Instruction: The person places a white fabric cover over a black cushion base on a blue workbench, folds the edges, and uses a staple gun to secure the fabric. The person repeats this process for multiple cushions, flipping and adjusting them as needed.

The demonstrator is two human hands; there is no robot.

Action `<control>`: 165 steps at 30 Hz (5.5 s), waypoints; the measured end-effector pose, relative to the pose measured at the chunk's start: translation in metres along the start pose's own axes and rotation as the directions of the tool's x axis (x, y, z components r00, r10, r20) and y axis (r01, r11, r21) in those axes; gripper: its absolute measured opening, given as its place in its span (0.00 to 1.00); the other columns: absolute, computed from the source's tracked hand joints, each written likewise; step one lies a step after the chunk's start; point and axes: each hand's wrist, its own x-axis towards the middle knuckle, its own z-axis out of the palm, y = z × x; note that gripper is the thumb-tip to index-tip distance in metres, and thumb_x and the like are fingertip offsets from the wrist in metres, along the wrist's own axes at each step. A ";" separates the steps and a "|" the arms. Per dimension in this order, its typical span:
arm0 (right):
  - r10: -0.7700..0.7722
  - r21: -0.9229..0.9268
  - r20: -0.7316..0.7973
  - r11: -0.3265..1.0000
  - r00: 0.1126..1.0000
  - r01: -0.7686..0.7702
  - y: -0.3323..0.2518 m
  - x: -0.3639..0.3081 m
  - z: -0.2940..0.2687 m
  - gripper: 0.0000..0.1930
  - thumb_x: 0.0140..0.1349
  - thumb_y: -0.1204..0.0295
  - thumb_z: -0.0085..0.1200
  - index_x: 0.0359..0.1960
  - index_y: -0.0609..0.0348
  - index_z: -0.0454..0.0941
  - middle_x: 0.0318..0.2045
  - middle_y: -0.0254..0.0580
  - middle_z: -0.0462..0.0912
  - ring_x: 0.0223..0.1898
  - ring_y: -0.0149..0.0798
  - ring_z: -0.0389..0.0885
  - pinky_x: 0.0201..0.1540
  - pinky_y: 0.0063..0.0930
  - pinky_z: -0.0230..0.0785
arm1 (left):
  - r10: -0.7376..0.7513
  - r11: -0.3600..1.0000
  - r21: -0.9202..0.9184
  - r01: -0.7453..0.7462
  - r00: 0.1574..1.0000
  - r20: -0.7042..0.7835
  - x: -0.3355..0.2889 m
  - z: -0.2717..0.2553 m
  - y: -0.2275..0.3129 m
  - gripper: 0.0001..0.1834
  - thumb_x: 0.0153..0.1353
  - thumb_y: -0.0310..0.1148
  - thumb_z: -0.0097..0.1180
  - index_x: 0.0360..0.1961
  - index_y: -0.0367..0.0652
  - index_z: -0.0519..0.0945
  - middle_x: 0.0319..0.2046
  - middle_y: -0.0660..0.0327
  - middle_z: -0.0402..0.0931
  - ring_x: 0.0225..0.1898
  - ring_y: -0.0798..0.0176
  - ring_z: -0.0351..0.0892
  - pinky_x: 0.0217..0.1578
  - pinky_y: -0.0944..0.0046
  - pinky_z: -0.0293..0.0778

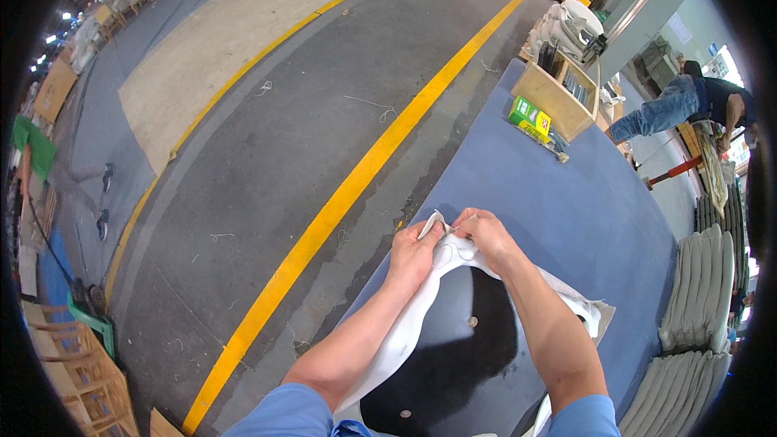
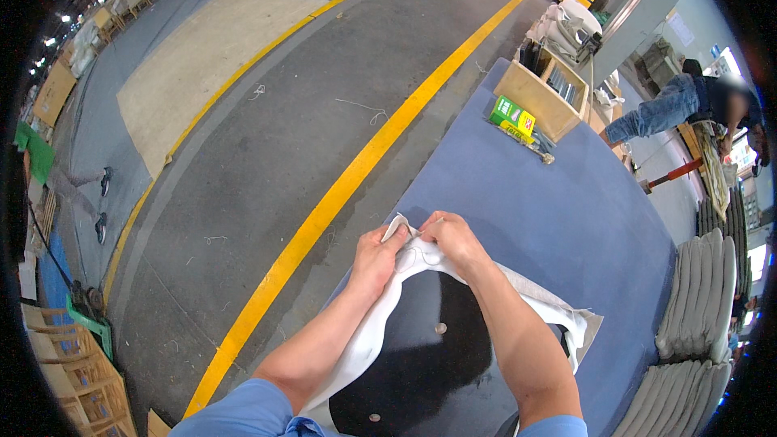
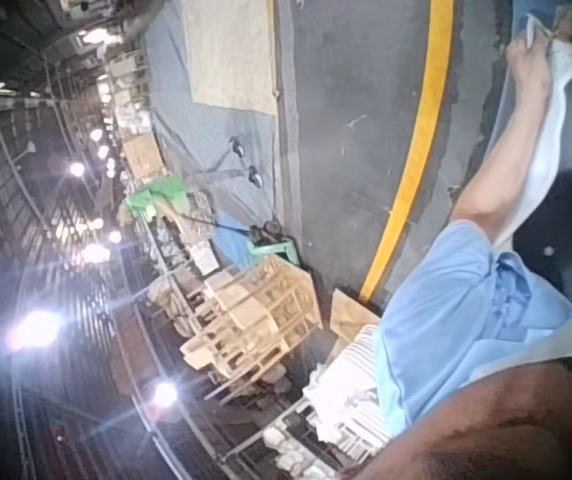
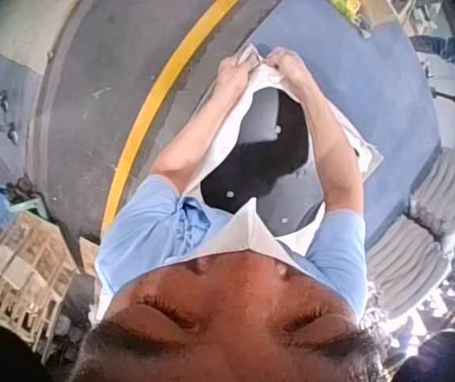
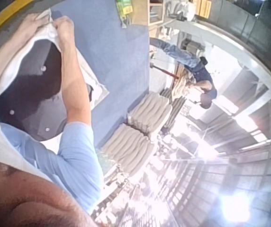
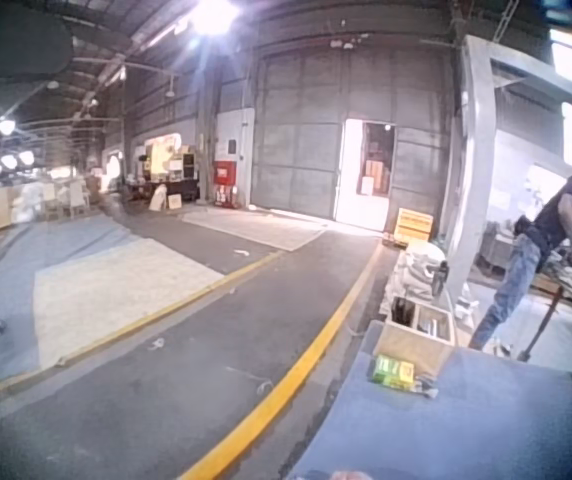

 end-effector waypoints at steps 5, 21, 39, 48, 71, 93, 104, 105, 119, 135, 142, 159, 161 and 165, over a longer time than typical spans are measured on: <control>-0.009 -0.004 0.009 1.000 1.000 0.009 -0.004 -0.004 0.000 0.07 0.54 0.77 0.53 0.34 0.65 0.80 0.30 0.43 0.79 0.33 0.38 0.77 0.38 0.33 0.69 | 0.101 0.987 0.127 -0.101 0.995 0.012 0.004 -0.004 -0.011 0.16 0.75 0.42 0.58 0.43 0.40 0.89 0.28 0.64 0.86 0.32 0.73 0.79 0.37 0.64 0.74; -0.353 -0.276 -0.149 0.912 0.924 0.304 0.027 -0.014 -0.003 0.03 0.57 0.76 0.61 0.32 0.63 0.82 0.30 0.38 0.82 0.34 0.34 0.80 0.40 0.30 0.70 | 0.174 0.923 0.340 -0.178 0.984 0.043 -0.003 -0.003 -0.003 0.13 0.74 0.37 0.57 0.47 0.40 0.88 0.35 0.60 0.89 0.38 0.67 0.84 0.44 0.63 0.77; -0.817 -0.559 -0.041 0.495 0.575 0.665 0.036 -0.039 0.004 0.08 0.53 0.82 0.58 0.35 0.62 0.83 0.43 0.46 0.88 0.43 0.53 0.82 0.47 0.41 0.75 | 0.412 0.861 0.240 -0.449 0.891 0.190 -0.010 -0.012 -0.013 0.12 0.69 0.21 0.56 0.49 0.39 0.86 0.50 0.55 0.88 0.54 0.61 0.86 0.57 0.63 0.77; -0.792 -0.596 -0.116 0.539 0.600 0.596 0.036 -0.037 0.005 0.06 0.51 0.80 0.59 0.33 0.61 0.81 0.38 0.45 0.88 0.40 0.53 0.83 0.46 0.44 0.76 | 0.354 0.807 0.384 -0.449 0.888 0.294 -0.004 -0.011 0.004 0.11 0.72 0.26 0.54 0.51 0.43 0.83 0.51 0.59 0.88 0.54 0.56 0.87 0.56 0.59 0.77; -0.868 -0.568 -0.051 0.432 0.494 0.701 0.039 -0.041 0.005 0.08 0.48 0.86 0.56 0.25 0.58 0.72 0.35 0.37 0.90 0.34 0.43 0.79 0.45 0.36 0.71 | -0.084 0.961 -0.186 0.207 0.853 0.516 0.013 -0.038 0.026 0.11 0.72 0.28 0.51 0.48 0.37 0.83 0.55 0.54 0.83 0.58 0.61 0.80 0.62 0.57 0.72; -0.876 -0.723 -0.050 0.363 0.479 0.588 0.059 -0.052 0.034 0.17 0.52 0.80 0.56 0.45 0.57 0.83 0.35 0.46 0.84 0.42 0.54 0.78 0.51 0.47 0.67 | -0.067 0.973 0.226 -0.046 0.880 0.470 0.048 -0.015 0.018 0.09 0.71 0.38 0.64 0.33 0.48 0.80 0.31 0.69 0.77 0.37 0.73 0.73 0.41 0.68 0.71; -0.424 -0.423 -0.898 0.905 0.114 0.031 0.225 -0.344 -0.136 0.10 0.59 0.78 0.62 0.43 0.60 0.82 0.45 0.52 0.87 0.47 0.52 0.86 0.53 0.43 0.78 | -0.080 0.972 0.230 -0.040 0.870 0.486 0.047 -0.010 0.016 0.07 0.72 0.35 0.63 0.36 0.47 0.80 0.32 0.69 0.77 0.36 0.72 0.75 0.39 0.67 0.72; -0.361 -0.390 -0.919 0.889 0.157 -0.241 0.247 -0.372 -0.146 0.12 0.57 0.79 0.59 0.44 0.61 0.80 0.44 0.55 0.86 0.47 0.56 0.85 0.52 0.45 0.77 | -0.048 0.966 0.247 -0.073 0.892 0.450 0.048 -0.026 0.021 0.07 0.72 0.35 0.63 0.37 0.47 0.80 0.32 0.69 0.77 0.36 0.72 0.75 0.39 0.67 0.72; -0.236 -0.318 -0.935 0.889 0.264 -0.329 0.327 -0.406 -0.145 0.18 0.50 0.79 0.58 0.45 0.63 0.72 0.33 0.53 0.79 0.35 0.59 0.79 0.42 0.44 0.72 | -0.158 0.980 0.180 0.087 0.888 0.433 0.025 -0.018 0.029 0.13 0.71 0.33 0.65 0.52 0.42 0.79 0.46 0.61 0.81 0.47 0.66 0.80 0.50 0.64 0.76; -0.195 -0.173 0.002 0.966 0.981 0.193 -0.071 -0.151 -0.016 0.13 0.64 0.73 0.68 0.47 0.63 0.81 0.36 0.37 0.84 0.25 0.30 0.78 0.24 0.28 0.71 | -0.080 0.972 0.233 -0.028 0.895 0.439 0.021 -0.018 0.024 0.17 0.69 0.32 0.65 0.56 0.43 0.77 0.51 0.60 0.80 0.53 0.66 0.77 0.55 0.64 0.72; -0.156 -0.242 0.001 0.958 0.988 0.151 -0.059 -0.099 0.007 0.15 0.63 0.71 0.69 0.45 0.64 0.79 0.28 0.37 0.80 0.17 0.29 0.73 0.16 0.28 0.66 | 0.015 0.952 0.275 -0.134 0.919 0.394 0.021 -0.019 0.016 0.18 0.67 0.33 0.67 0.55 0.44 0.77 0.50 0.59 0.80 0.53 0.64 0.77 0.55 0.63 0.72; -0.350 -0.423 -0.121 0.865 0.929 0.271 -0.025 -0.111 0.004 0.31 0.61 0.71 0.69 0.65 0.50 0.71 0.33 0.46 0.84 0.29 0.44 0.83 0.31 0.40 0.77 | 0.013 0.971 0.202 -0.131 0.867 0.498 0.019 -0.003 0.007 0.19 0.66 0.25 0.66 0.56 0.44 0.76 0.49 0.59 0.81 0.53 0.61 0.78 0.55 0.59 0.74; -0.668 -0.673 -0.133 0.603 0.732 0.429 0.009 -0.124 -0.010 0.34 0.60 0.68 0.70 0.68 0.50 0.69 0.36 0.54 0.85 0.40 0.57 0.87 0.45 0.48 0.81 | 0.060 0.956 0.220 -0.196 0.861 0.506 0.027 -0.003 0.010 0.19 0.67 0.28 0.67 0.57 0.44 0.77 0.52 0.58 0.81 0.55 0.61 0.78 0.59 0.58 0.73; -0.529 -0.677 -0.220 0.688 0.819 0.263 0.022 -0.239 -0.021 0.39 0.61 0.64 0.70 0.73 0.46 0.64 0.49 0.62 0.82 0.55 0.67 0.81 0.60 0.53 0.74 | -0.029 0.959 0.257 -0.119 0.862 0.507 0.028 -0.027 0.012 0.19 0.68 0.28 0.65 0.59 0.46 0.77 0.52 0.60 0.81 0.55 0.64 0.78 0.58 0.61 0.74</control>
